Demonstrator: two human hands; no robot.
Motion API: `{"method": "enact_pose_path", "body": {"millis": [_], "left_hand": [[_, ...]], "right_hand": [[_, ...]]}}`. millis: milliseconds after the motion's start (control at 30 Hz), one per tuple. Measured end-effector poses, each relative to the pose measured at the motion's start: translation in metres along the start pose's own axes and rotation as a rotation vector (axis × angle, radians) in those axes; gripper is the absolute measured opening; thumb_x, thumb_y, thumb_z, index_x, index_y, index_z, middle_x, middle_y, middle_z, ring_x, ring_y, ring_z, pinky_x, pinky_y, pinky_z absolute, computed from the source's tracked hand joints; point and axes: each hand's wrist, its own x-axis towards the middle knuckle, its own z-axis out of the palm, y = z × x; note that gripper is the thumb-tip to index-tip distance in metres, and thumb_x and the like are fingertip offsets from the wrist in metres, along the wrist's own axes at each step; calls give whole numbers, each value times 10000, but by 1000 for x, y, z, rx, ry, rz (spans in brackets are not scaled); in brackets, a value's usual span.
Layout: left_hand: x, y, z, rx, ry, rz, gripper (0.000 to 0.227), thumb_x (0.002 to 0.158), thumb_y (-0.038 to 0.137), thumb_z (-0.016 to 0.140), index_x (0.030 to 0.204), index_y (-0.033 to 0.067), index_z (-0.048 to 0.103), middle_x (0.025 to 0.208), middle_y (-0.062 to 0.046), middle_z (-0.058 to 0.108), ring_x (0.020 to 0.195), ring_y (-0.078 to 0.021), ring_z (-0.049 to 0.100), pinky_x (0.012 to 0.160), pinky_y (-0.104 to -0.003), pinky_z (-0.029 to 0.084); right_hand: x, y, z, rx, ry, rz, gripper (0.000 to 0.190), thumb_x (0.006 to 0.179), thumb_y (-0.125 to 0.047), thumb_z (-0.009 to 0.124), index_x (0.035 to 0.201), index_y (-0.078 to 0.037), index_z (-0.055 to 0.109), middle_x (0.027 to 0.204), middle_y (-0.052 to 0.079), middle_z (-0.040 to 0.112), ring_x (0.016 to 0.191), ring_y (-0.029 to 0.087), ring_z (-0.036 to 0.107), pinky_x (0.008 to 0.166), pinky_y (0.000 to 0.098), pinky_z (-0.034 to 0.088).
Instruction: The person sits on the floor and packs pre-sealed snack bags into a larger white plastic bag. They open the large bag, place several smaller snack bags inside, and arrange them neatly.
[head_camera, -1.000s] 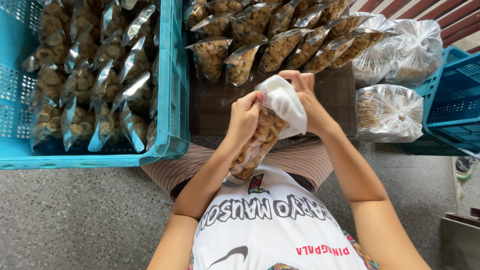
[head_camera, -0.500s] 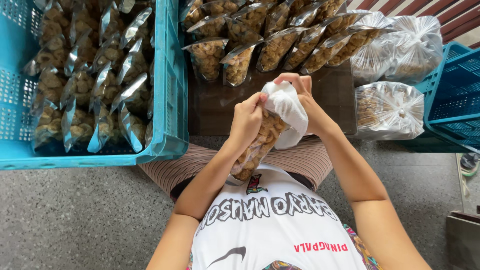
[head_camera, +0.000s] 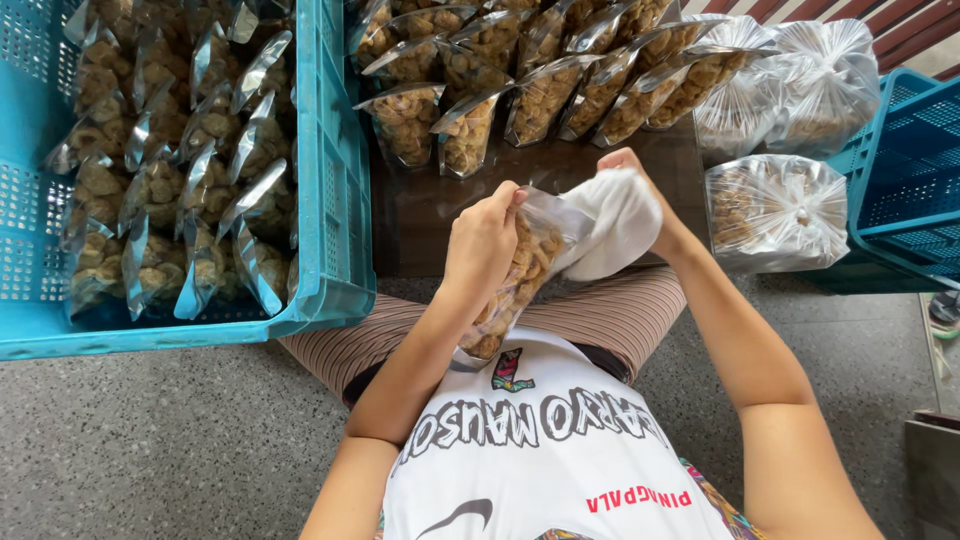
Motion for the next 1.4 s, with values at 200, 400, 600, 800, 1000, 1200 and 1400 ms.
{"method": "enact_pose_path", "body": {"millis": [200, 400, 600, 800, 1000, 1200, 1400], "left_hand": [[2, 11, 3, 14, -154, -26, 109, 965, 35, 605, 1068, 69, 618, 895, -202, 680, 798, -404, 692, 670, -485, 550], [19, 7, -7, 21, -97, 92, 279, 845, -36, 596, 1099, 76, 622, 942, -167, 704, 838, -406, 685, 697, -488, 541], [25, 6, -10, -22, -95, 134, 181, 884, -33, 597, 1034, 57, 641, 923, -163, 705, 844, -393, 686, 708, -473, 538], [34, 4, -13, -65, -12, 82, 37, 992, 70, 633, 980, 35, 634, 911, -160, 723, 833, -359, 709, 684, -427, 551], [39, -5, -17, -111, 115, 61, 106, 1025, 114, 610, 985, 25, 651, 883, -178, 718, 807, -362, 705, 658, -411, 534], [48, -16, 9, -5, 195, -103, 258, 1106, 211, 564, 959, 10, 628, 800, -204, 679, 735, -384, 662, 628, -447, 494], [59, -53, 29, -209, 249, -372, 262, 1096, 212, 501, 978, 20, 634, 655, -157, 599, 559, -324, 558, 563, -426, 453]], "right_hand": [[21, -38, 21, -660, -347, -405, 644, 653, -165, 829, 1249, -36, 623, 1230, 136, 589, 1045, 368, 519, 960, 439, 444], [36, -78, 52, -763, -285, -387, 245, 823, -155, 757, 1021, -88, 630, 1033, 66, 630, 1004, 294, 588, 897, 391, 509], [32, -93, 52, -1021, -208, -592, 268, 753, -165, 766, 992, -97, 667, 984, 49, 640, 925, 273, 585, 814, 414, 473], [10, -84, 48, -1059, -84, -513, 213, 806, -139, 758, 991, -95, 663, 970, 32, 651, 928, 253, 592, 823, 397, 486], [-4, -30, 56, -998, 275, -591, 246, 808, -132, 794, 995, -54, 655, 994, 80, 660, 940, 272, 606, 847, 411, 501], [28, 77, 105, -77, 882, -422, 259, 970, -177, 727, 1117, 6, 617, 1017, 13, 654, 930, 160, 590, 830, 333, 527], [38, 91, 121, 882, 623, -152, 425, 1094, -322, 599, 1381, -20, 520, 1274, 61, 616, 1123, 158, 615, 983, 331, 539]]}}
